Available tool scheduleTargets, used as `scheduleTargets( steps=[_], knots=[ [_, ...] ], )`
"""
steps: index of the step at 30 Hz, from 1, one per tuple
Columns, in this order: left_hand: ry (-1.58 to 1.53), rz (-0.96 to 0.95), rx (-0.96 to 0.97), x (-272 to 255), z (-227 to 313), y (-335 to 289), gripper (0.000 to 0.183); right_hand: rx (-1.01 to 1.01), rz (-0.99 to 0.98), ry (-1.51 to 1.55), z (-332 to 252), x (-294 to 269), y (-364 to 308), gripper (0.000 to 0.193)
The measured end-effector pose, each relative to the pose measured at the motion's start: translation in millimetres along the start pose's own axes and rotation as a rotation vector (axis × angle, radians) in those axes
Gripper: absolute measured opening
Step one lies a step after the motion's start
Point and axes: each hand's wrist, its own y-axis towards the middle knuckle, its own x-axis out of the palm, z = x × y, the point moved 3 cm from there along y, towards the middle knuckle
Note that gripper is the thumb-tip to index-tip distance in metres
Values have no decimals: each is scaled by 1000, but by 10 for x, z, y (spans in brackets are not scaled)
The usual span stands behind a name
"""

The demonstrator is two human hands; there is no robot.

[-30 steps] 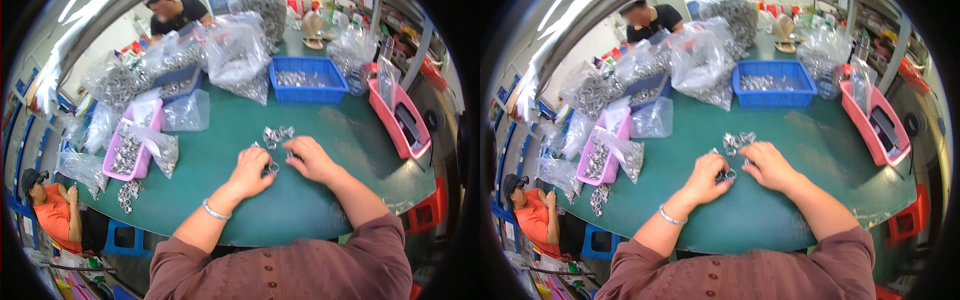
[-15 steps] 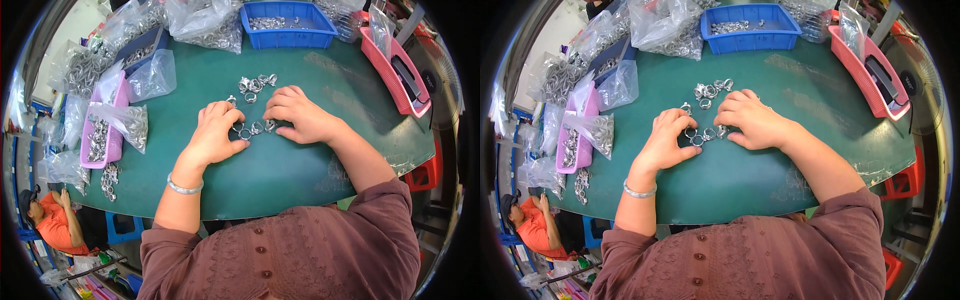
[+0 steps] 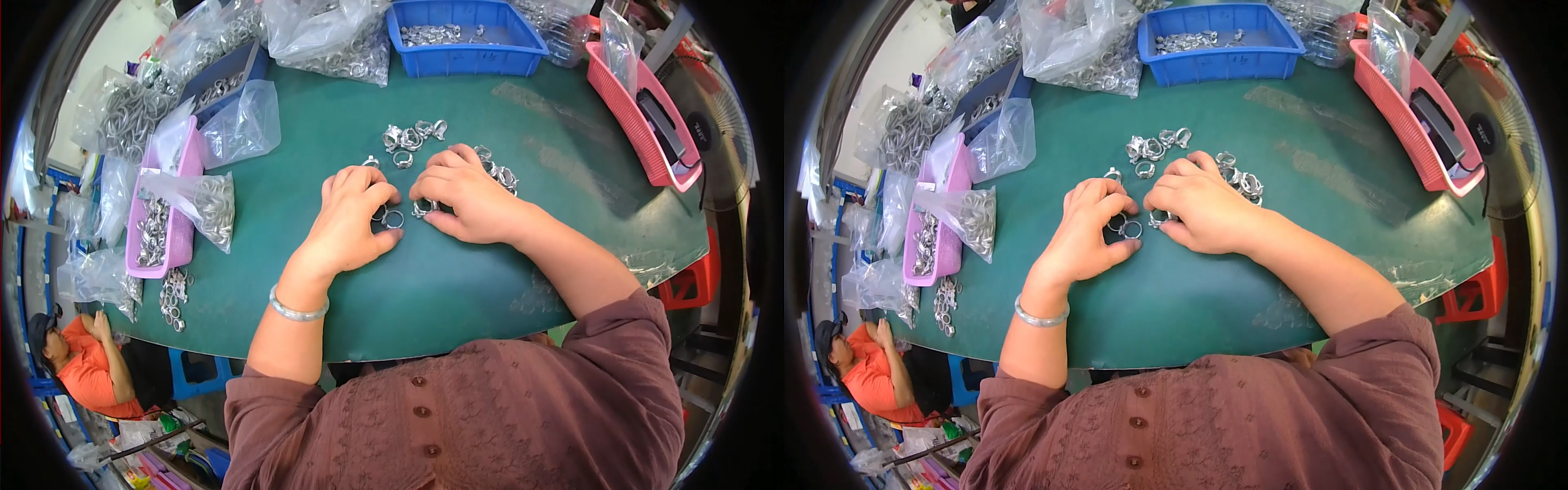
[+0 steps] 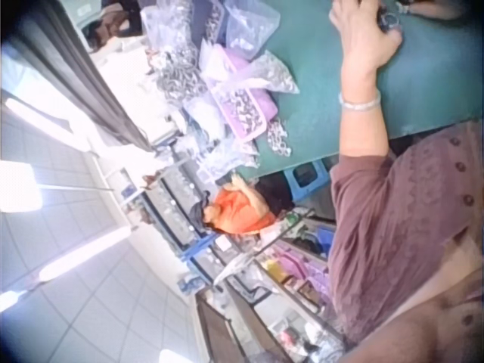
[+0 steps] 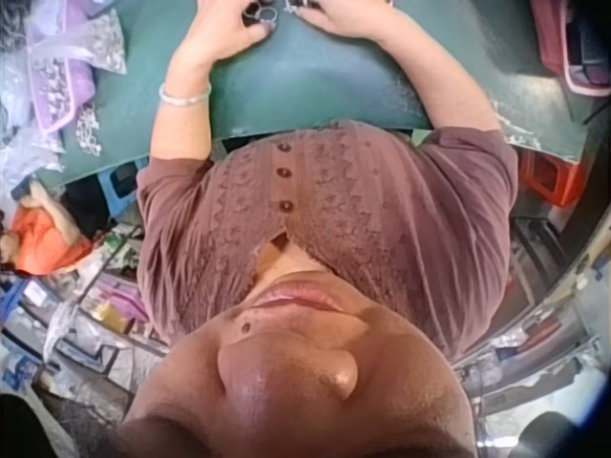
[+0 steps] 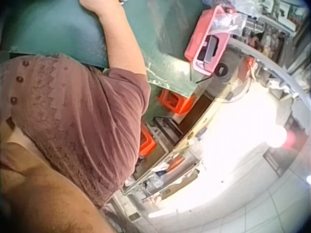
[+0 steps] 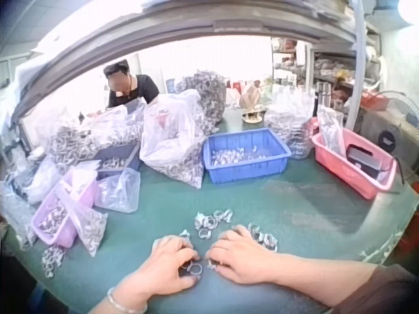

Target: The person sorts small metal rings on a table, gathers them by hand, and places them into a plastic bag. The person then writes on a small paper slip and places the slip inside the bag before closing it.

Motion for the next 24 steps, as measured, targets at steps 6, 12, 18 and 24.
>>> scheduleTargets(
  steps=[6, 12, 18, 24],
  knots=[
    [-79, 194, 86, 63, 28, 11, 30, 76, 185, 356, -23, -99, 4, 30],
    [-460, 255, 60, 163, 20, 16, 17, 105, 304, 415, -9, -126, 1, 28],
    [-873, 224, -144, 213, -27, 7, 6, 40, 297, 404, -41, -124, 21, 25],
    [-905, 265, -120, 216, -70, -2, 7, 72, 258, 536, -13, -93, -1, 25]
  ],
)
